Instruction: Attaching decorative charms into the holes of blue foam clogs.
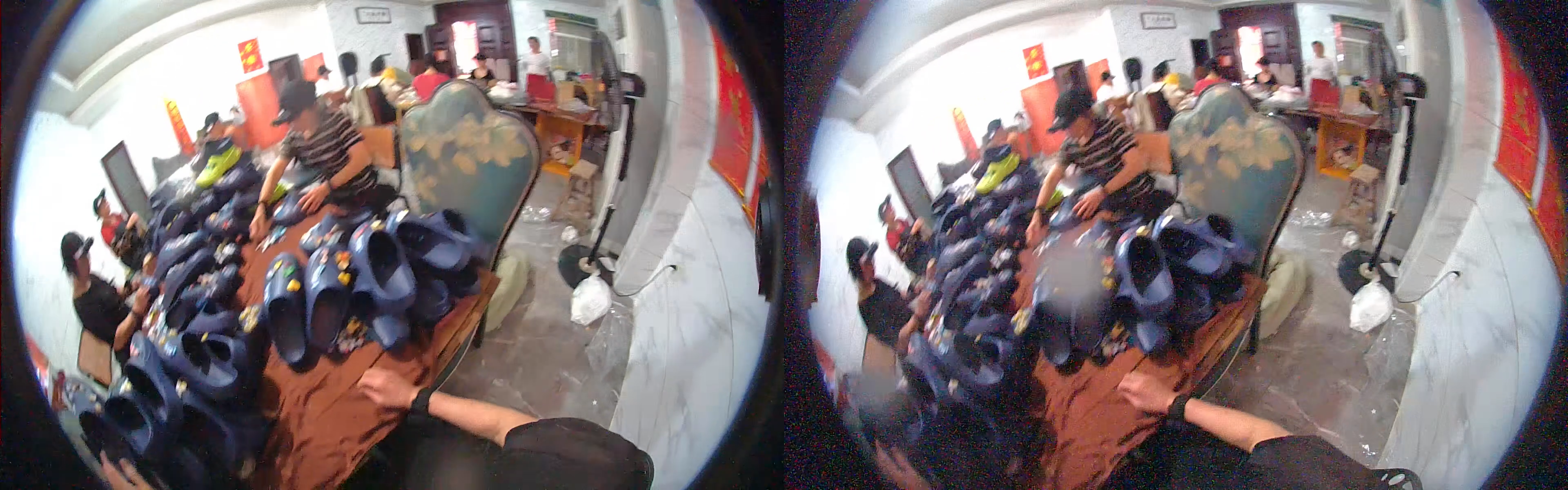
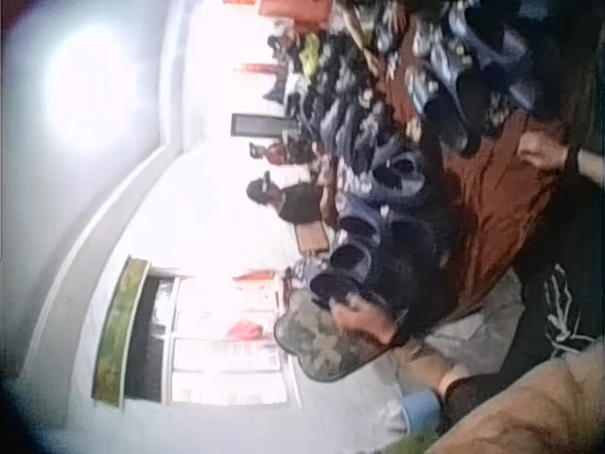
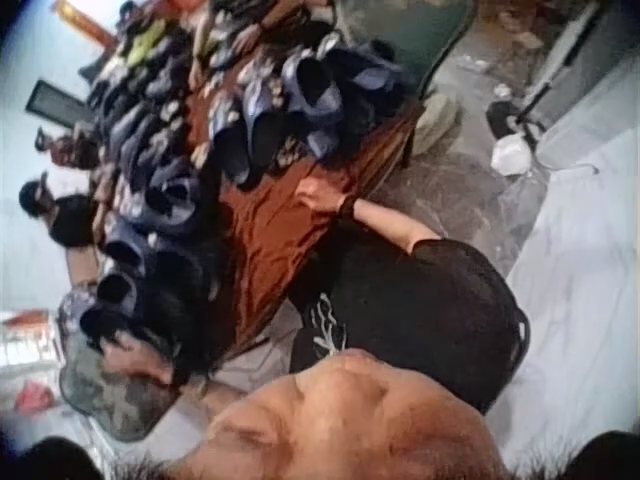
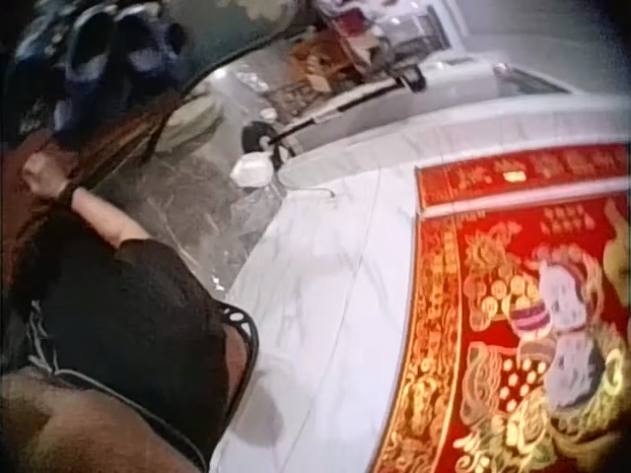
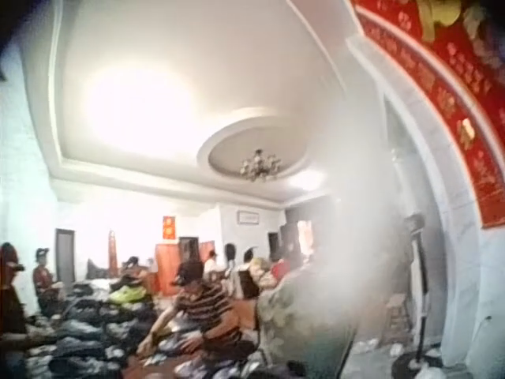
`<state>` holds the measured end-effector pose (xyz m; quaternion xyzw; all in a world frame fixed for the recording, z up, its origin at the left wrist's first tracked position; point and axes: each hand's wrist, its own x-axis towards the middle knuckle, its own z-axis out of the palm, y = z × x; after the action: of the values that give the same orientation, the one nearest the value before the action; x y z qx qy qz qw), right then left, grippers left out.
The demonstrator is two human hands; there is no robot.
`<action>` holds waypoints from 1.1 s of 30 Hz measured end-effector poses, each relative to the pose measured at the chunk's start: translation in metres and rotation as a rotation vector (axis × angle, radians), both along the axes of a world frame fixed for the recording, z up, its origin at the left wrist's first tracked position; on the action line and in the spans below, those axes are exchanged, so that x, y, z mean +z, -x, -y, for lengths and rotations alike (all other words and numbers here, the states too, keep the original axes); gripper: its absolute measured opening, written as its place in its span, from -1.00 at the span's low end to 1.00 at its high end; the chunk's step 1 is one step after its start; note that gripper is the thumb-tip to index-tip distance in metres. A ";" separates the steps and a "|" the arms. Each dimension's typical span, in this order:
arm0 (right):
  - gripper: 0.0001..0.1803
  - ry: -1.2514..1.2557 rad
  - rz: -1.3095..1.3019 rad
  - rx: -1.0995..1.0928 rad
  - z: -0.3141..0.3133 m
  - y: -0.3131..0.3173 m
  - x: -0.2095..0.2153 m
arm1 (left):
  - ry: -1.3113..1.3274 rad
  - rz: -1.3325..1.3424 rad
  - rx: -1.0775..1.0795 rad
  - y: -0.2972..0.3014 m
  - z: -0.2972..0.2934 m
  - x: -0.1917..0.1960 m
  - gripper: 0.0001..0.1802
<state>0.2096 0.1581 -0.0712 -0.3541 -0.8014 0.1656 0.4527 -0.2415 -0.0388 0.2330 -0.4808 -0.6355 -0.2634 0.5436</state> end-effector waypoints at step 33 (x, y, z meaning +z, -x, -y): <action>-0.53 -0.002 0.116 -0.214 -0.073 0.012 0.100 | 0.601 0.674 -0.360 -0.199 -0.027 -0.276 -0.61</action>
<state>0.1981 0.2313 0.0287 -0.4461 -0.7840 0.0947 0.4210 -0.0429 -0.0119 -0.0428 -0.6066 -0.7309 -0.2993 0.0902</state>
